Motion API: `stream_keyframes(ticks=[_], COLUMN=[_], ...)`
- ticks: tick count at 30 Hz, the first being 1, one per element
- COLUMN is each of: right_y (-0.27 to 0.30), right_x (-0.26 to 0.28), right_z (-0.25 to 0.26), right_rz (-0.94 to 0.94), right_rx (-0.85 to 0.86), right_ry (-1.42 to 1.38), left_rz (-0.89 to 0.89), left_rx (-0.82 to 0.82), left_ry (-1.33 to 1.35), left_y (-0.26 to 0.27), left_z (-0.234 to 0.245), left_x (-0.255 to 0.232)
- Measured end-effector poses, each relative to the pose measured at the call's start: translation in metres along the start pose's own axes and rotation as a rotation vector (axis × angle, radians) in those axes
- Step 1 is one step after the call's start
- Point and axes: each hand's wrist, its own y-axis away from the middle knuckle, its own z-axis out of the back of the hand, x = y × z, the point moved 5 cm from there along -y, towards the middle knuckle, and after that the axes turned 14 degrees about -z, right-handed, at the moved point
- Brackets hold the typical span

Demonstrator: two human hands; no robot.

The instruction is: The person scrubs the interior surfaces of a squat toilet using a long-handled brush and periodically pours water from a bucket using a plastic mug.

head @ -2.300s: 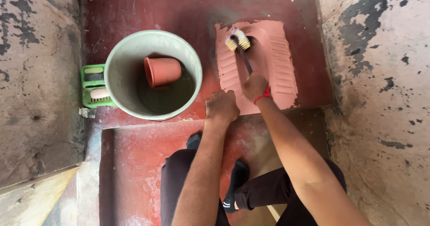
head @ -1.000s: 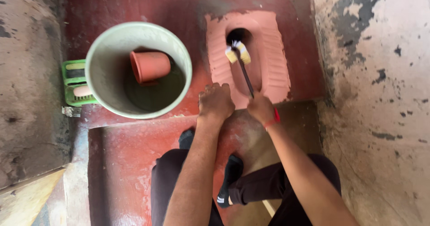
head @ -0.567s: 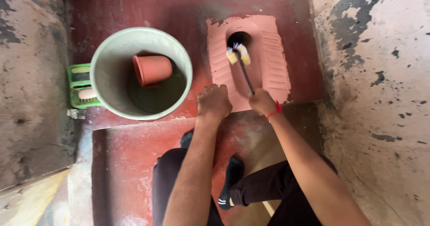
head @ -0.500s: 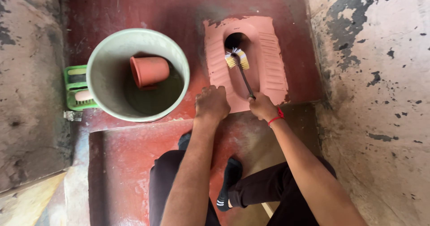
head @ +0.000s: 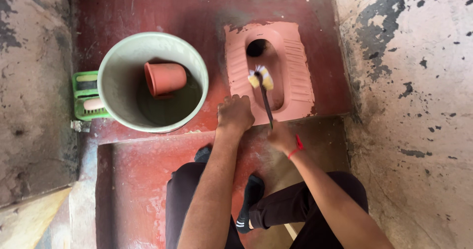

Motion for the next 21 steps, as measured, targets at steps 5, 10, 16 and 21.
stream_keyframes(ticks=[5, 10, 16, 21], right_y=[-0.016, -0.081, -0.026, 0.012], right_x=[0.013, 0.032, 0.011, -0.001], right_z=[0.013, 0.032, 0.023, 0.024], right_rz=[-0.128, -0.217, -0.020, -0.201], right_rx=[0.086, 0.055, 0.025, 0.114], right_ry=[-0.086, -0.060, 0.036, -0.120], left_rz=[-0.021, -0.010, 0.005, -0.024], left_rx=[-0.010, 0.026, -0.005, -0.026], left_ry=[0.019, -0.012, 0.007, 0.007], left_y=[0.002, 0.001, 0.000, 0.004], left_z=[-0.002, -0.003, 0.002, 0.005], left_x=[-0.006, -0.006, 0.001, -0.002])
